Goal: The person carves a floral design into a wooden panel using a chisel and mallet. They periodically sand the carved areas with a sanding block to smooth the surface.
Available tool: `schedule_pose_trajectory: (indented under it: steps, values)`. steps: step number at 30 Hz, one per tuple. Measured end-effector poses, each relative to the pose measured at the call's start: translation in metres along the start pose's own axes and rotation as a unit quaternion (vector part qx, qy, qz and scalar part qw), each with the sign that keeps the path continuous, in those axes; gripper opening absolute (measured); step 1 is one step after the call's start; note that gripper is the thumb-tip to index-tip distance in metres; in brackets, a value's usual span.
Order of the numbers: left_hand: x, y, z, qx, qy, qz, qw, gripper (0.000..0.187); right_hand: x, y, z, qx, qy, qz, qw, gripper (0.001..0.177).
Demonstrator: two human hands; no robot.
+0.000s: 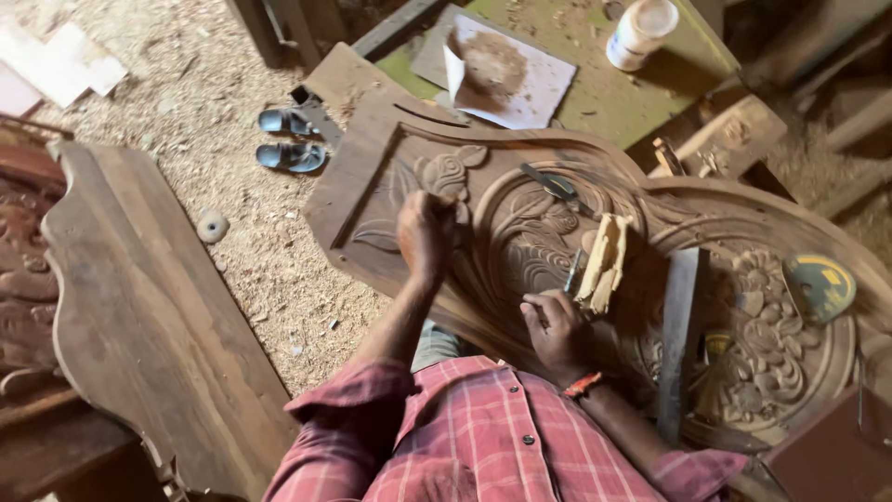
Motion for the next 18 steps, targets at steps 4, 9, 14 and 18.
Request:
schedule_pose_trajectory:
  steps: [4, 9, 14, 18]
  values:
    - [0.067, 0.017, -0.004, 0.202, 0.079, 0.072, 0.973, 0.026, -0.010, 0.001, 0.040, 0.049, 0.150, 0.037, 0.987, 0.061]
    - [0.106, 0.024, 0.007, 0.374, 0.267, 0.183, 0.869, 0.025, -0.030, -0.018, 0.074, 0.128, 0.243, 0.065, 0.959, 0.051]
    - [0.111, 0.047, 0.036, 0.449, 0.351, 0.217, 0.792, 0.026, -0.043, -0.037, 0.096, 0.025, 0.239, 0.102, 0.965, 0.050]
    - [0.102, 0.080, 0.053, 0.434, 0.302, 0.223, 0.819, 0.027, -0.058, -0.052, 0.114, -0.016, 0.226, 0.087, 0.970, 0.034]
Point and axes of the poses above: each hand's wrist, its own x-axis away from the middle knuckle, its own y-axis out of the back of the hand, z = x × y, the point moved 4 cm from there along -x, towards the middle knuckle, and after that the axes turned 3 degrees about y, right-handed, at the moved point
